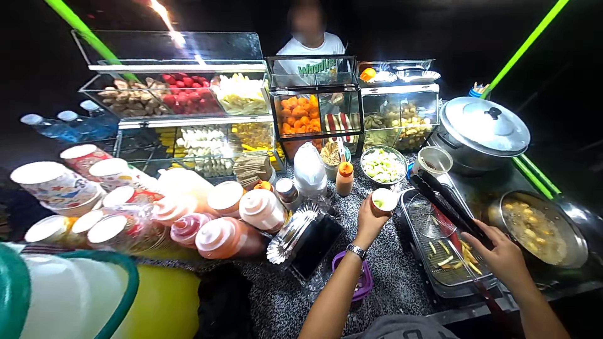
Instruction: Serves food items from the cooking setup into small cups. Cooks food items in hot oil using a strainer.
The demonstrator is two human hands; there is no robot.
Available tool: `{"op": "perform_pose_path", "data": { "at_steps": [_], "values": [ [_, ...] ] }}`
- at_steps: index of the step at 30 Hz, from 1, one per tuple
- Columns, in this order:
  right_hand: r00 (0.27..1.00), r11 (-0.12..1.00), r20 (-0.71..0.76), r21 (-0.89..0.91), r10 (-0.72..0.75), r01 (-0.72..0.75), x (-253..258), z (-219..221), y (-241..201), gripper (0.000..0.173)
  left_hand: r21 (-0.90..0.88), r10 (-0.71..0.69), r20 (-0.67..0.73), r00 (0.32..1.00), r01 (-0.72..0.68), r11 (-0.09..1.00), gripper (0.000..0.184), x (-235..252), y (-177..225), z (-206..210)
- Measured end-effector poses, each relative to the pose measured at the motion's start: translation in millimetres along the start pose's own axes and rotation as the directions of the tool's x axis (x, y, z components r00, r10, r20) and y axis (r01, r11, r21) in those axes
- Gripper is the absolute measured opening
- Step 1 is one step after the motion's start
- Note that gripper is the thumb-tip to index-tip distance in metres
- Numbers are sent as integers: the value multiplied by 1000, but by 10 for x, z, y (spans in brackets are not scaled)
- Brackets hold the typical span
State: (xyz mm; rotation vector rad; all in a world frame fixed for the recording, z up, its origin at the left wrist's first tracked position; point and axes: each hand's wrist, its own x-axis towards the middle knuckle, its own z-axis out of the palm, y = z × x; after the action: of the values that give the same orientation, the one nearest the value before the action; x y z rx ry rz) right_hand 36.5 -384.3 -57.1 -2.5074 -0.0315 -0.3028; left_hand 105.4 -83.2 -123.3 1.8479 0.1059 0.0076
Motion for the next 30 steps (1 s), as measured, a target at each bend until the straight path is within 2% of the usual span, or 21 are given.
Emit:
{"op": "perform_pose_path", "data": {
  "at_steps": [14,30],
  "values": [
    [1000,1000,-3,-20,2,-2,29,-15,57,73,15,7,17,1000,-7,1000,92,37,21,36],
    [1000,1000,7,-25,0,0,62,-5,45,65,11,-26,15,1000,26,1000,98,18,-43,79]
  ]
}}
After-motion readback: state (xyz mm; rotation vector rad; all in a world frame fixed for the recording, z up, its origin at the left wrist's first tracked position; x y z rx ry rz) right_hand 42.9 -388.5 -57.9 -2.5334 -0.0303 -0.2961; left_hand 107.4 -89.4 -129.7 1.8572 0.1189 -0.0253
